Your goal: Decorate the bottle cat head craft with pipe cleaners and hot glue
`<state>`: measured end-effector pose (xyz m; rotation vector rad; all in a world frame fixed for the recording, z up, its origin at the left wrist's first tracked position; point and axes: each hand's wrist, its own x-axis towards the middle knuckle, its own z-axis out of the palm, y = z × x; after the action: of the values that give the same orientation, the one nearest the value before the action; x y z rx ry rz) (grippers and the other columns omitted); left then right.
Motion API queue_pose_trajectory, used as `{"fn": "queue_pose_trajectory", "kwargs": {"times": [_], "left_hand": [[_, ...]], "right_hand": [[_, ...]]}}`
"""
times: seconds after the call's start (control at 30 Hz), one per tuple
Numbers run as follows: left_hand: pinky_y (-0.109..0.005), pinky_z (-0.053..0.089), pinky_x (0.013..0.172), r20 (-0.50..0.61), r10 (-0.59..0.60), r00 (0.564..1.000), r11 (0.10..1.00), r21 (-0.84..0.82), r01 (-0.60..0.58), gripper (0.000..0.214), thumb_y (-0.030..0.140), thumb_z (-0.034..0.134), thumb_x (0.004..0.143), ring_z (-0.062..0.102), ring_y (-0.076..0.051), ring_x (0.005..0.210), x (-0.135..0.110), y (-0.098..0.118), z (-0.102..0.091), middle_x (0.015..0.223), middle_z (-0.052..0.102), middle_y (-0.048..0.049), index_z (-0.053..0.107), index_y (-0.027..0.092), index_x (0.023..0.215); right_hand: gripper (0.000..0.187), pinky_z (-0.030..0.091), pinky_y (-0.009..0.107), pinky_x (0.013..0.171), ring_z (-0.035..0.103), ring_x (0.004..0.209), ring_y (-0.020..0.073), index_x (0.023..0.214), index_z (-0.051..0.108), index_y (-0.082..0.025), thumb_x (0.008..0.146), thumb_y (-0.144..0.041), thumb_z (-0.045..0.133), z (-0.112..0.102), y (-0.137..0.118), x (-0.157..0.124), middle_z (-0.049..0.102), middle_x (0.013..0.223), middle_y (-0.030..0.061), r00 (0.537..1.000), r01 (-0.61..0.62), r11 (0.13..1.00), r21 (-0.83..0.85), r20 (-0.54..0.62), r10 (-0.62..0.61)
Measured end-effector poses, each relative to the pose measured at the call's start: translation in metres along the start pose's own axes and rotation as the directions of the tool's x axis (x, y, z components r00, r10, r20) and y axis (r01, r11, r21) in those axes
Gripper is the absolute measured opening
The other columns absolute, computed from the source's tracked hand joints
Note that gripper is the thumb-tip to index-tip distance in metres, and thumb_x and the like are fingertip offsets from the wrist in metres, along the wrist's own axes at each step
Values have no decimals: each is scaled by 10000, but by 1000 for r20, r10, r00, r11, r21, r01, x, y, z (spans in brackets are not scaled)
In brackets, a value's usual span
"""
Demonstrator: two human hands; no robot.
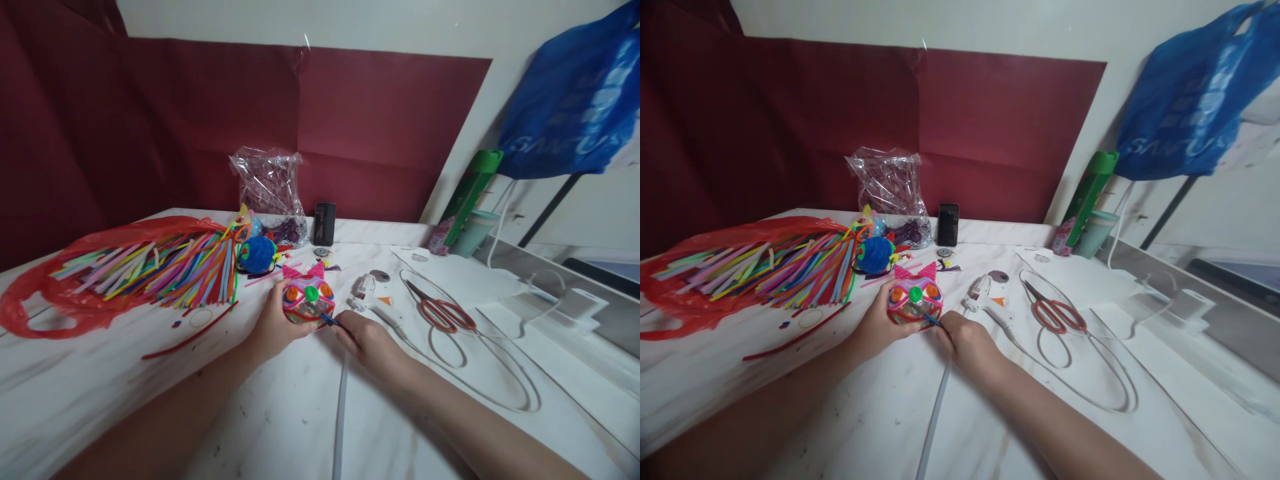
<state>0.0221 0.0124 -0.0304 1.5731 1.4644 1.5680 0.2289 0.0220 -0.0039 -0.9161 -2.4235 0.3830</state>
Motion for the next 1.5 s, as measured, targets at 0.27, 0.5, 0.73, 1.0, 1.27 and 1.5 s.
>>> {"fn": "queue_pose_trajectory", "kwargs": {"times": [0.27,0.5,0.73,1.0,1.27,1.5], "left_hand": [[-462,477,941,-12,-13,1000,998,66,14,876,327,883,465,577,-319,1121,0,4,-1,1183,591,-114,457,217,1223],[-463,469,945,-32,-54,998,999,1,54,873,323,895,457,586,-300,1097,0,3,-1,1160,599,-92,469,227,1213],[-453,465,959,-4,-84,996,996,6,84,871,334,885,478,579,-297,1111,0,4,-1,1175,586,-96,440,226,1219],[-474,461,949,3,-73,997,995,68,73,857,329,869,494,566,-310,1114,0,6,-1,1171,573,-105,429,220,1221],[-456,453,955,-4,-68,998,994,86,68,854,315,863,492,555,-305,1124,0,6,0,1193,558,-119,430,196,1219],[-462,460,934,-76,-47,996,999,13,48,822,292,877,471,582,-290,1075,0,3,1,1139,588,-94,475,208,1183]], "right_hand": [[338,507,314,696,651,755,212,984,605,-163,967,-368,336,8,-1,-1,677,853,101,998,-57,996,63,10,56],[321,518,319,765,657,847,213,1036,604,-173,970,-364,355,13,1,-3,679,941,113,998,-38,988,150,-46,46],[316,523,323,768,654,837,214,1062,604,-160,964,-352,372,15,0,-2,687,928,114,996,-81,981,175,-17,85],[298,520,291,748,646,831,192,992,610,-171,974,-346,370,14,-3,-1,683,943,107,998,-26,987,159,-54,35],[361,505,277,703,633,766,180,952,614,-186,990,-411,333,11,-4,0,667,869,81,998,-18,996,86,-51,23],[359,464,257,591,587,615,160,816,605,-190,975,-407,368,7,-4,-3,640,718,50,983,-35,999,21,-182,38]]}}
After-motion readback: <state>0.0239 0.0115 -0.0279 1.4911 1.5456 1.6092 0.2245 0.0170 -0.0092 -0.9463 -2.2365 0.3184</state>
